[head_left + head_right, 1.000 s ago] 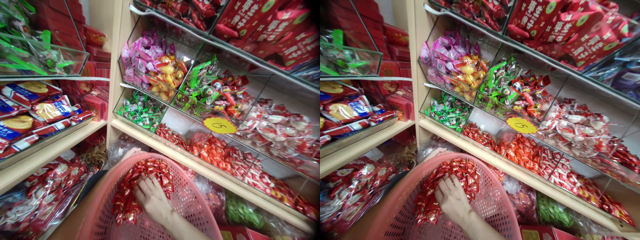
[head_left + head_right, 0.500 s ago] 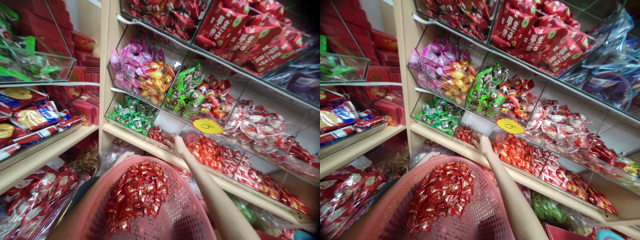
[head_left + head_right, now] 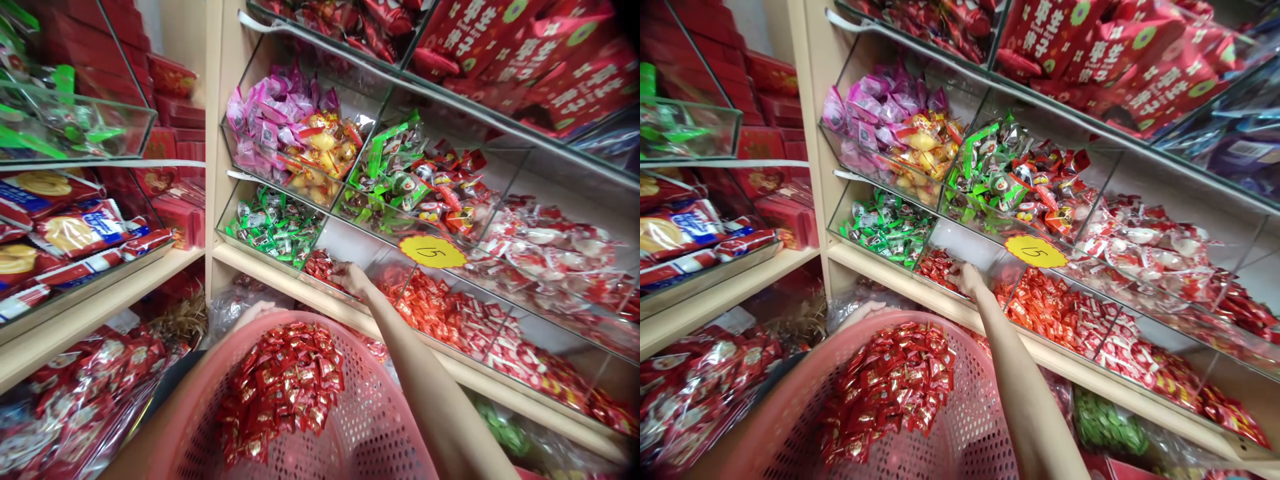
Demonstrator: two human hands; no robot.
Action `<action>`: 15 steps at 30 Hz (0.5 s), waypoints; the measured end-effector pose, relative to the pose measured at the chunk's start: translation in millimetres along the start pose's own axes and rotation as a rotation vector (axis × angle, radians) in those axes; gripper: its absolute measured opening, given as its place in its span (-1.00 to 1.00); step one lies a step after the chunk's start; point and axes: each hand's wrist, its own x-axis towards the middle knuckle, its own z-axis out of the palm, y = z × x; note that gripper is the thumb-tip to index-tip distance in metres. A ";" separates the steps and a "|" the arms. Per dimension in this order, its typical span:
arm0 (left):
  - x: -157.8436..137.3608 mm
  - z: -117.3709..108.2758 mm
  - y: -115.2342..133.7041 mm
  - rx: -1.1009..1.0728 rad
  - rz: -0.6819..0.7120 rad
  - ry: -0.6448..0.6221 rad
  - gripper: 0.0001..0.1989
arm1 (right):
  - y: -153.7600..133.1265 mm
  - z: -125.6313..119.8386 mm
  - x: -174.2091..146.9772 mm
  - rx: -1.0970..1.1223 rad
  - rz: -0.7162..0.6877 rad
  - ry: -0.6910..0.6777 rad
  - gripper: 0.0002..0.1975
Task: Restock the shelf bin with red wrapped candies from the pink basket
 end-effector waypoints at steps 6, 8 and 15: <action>-7.7 13.4 7.3 -0.042 -0.028 0.018 -0.55 | -10.1 -26.0 -22.1 0.227 -0.147 0.236 -0.46; -7.5 14.6 8.1 -0.040 -0.032 0.020 -0.56 | -24.8 -29.6 -40.7 0.284 -0.245 0.233 -0.48; 0.9 9.0 1.7 -0.021 0.055 -0.030 -0.76 | -92.9 24.3 -133.5 0.096 -0.643 -0.249 -0.81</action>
